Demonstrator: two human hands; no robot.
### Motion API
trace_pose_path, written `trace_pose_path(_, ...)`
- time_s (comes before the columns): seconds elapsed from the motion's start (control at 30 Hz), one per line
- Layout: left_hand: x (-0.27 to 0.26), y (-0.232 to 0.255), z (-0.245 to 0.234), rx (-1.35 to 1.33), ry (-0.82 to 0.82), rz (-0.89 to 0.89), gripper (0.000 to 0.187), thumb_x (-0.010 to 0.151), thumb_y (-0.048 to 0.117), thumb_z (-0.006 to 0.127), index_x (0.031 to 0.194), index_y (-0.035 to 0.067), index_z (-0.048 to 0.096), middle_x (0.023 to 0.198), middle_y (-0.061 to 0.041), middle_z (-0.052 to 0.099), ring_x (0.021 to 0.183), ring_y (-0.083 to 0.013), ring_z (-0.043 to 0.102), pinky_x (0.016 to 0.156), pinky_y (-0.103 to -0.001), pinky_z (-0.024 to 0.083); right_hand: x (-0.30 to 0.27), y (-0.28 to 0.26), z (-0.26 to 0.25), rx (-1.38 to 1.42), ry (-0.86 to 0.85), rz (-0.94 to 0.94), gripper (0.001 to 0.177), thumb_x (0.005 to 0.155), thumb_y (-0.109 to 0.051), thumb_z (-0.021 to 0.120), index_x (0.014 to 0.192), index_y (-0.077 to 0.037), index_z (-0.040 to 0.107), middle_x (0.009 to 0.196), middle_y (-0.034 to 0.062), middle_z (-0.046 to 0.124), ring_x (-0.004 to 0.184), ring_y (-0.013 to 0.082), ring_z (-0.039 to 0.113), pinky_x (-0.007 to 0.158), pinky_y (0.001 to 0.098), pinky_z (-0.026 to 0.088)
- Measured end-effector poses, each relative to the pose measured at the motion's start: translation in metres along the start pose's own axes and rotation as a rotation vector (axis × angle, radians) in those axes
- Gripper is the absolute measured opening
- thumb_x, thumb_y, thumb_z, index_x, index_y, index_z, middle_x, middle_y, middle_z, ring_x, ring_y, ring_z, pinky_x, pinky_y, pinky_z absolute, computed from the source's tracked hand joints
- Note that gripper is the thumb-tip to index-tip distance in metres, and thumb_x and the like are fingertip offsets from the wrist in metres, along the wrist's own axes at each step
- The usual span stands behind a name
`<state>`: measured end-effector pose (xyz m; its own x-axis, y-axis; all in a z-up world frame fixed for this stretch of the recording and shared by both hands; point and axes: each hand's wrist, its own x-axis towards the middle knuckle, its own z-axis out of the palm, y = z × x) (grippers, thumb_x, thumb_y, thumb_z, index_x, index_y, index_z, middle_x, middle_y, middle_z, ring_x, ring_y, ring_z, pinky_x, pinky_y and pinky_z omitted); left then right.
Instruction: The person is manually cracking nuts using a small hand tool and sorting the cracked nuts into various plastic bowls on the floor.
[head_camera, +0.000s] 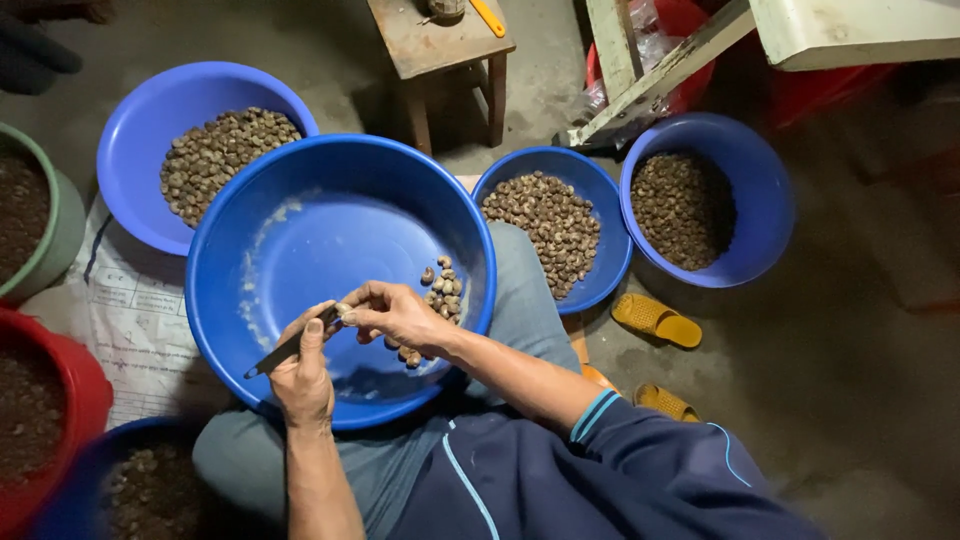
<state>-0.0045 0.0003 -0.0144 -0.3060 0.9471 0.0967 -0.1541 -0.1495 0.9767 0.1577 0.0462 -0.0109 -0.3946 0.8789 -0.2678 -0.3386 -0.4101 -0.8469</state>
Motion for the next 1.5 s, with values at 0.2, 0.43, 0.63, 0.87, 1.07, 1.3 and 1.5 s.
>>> trace_pose_path(0.2,-0.001,0.007,0.004,0.007,-0.023,0.013,0.020,0.105,0.006,0.061,0.116,-0.009,0.069,0.113,-0.031,0.071,0.107,-0.0309,0.072,0.089,-0.043,0.062,-0.006,-0.013,0.004,-0.018,-0.001,-0.008,0.033,0.095,-0.012,0.078,0.119,0.008,0.066,0.099,0.0249,0.073,0.077,0.0196,0.073,0.072,0.0359,0.065)
trace_pose_path(0.43,0.000,0.002,0.000,0.022,-0.053,0.021,0.020,0.104,0.006,0.063,0.115,-0.009,0.069,0.117,-0.030,0.071,0.109,-0.0310,0.071,0.090,-0.043,0.061,-0.001,-0.001,0.001,0.016,0.033,0.011,0.034,0.092,-0.012,0.080,0.117,0.008,0.066,0.096,0.0227,0.073,0.074,0.0183,0.072,0.072,0.0350,0.064)
trace_pose_path(0.63,-0.002,0.012,0.004,0.057,-0.082,0.014,0.018,0.105,0.008,0.062,0.115,-0.006,0.070,0.119,-0.027,0.071,0.112,-0.0297,0.071,0.091,-0.042,0.061,-0.002,-0.001,-0.002,-0.003,0.029,0.005,0.032,0.093,-0.011,0.079,0.117,0.007,0.067,0.095,0.0234,0.074,0.073,0.0191,0.073,0.070,0.0348,0.064)
trace_pose_path(0.87,0.000,0.010,0.001,0.074,-0.001,-0.039,0.018,0.106,0.007,0.063,0.116,-0.007,0.069,0.113,-0.028,0.072,0.106,-0.0357,0.073,0.085,-0.044,0.063,-0.009,-0.031,-0.027,-0.190,0.081,-0.104,0.035,0.094,-0.018,0.079,0.115,0.007,0.067,0.096,0.0252,0.073,0.080,0.0251,0.072,0.069,0.0380,0.063)
trace_pose_path(1.07,0.002,-0.005,-0.012,0.057,0.060,-0.148,0.020,0.108,0.010,0.061,0.118,-0.006,0.067,0.114,-0.029,0.071,0.104,-0.0377,0.074,0.082,-0.042,0.063,-0.016,-0.063,-0.123,-0.419,0.343,-0.301,0.033,0.097,-0.023,0.077,0.119,0.001,0.067,0.097,0.0191,0.072,0.084,0.0238,0.072,0.064,0.0354,0.064)
trace_pose_path(1.3,0.001,-0.007,-0.010,0.074,0.154,-0.263,0.016,0.103,0.015,0.069,0.107,0.000,0.071,0.109,-0.025,0.074,0.094,-0.0343,0.077,0.077,-0.038,0.065,-0.053,-0.074,-0.183,-0.914,0.677,-0.408,0.027,0.099,-0.012,0.073,0.123,-0.002,0.067,0.104,0.0288,0.070,0.095,0.0438,0.071,0.081,0.0520,0.058)
trace_pose_path(1.5,0.006,-0.025,-0.014,0.058,0.196,-0.226,0.021,0.101,0.018,0.072,0.108,-0.001,0.073,0.105,-0.026,0.075,0.088,-0.0350,0.079,0.071,-0.036,0.067,-0.034,-0.055,-0.124,-0.852,0.345,-0.367,0.021,0.107,-0.008,0.070,0.127,-0.005,0.065,0.099,0.0160,0.074,0.070,0.0196,0.069,0.063,0.0329,0.059)
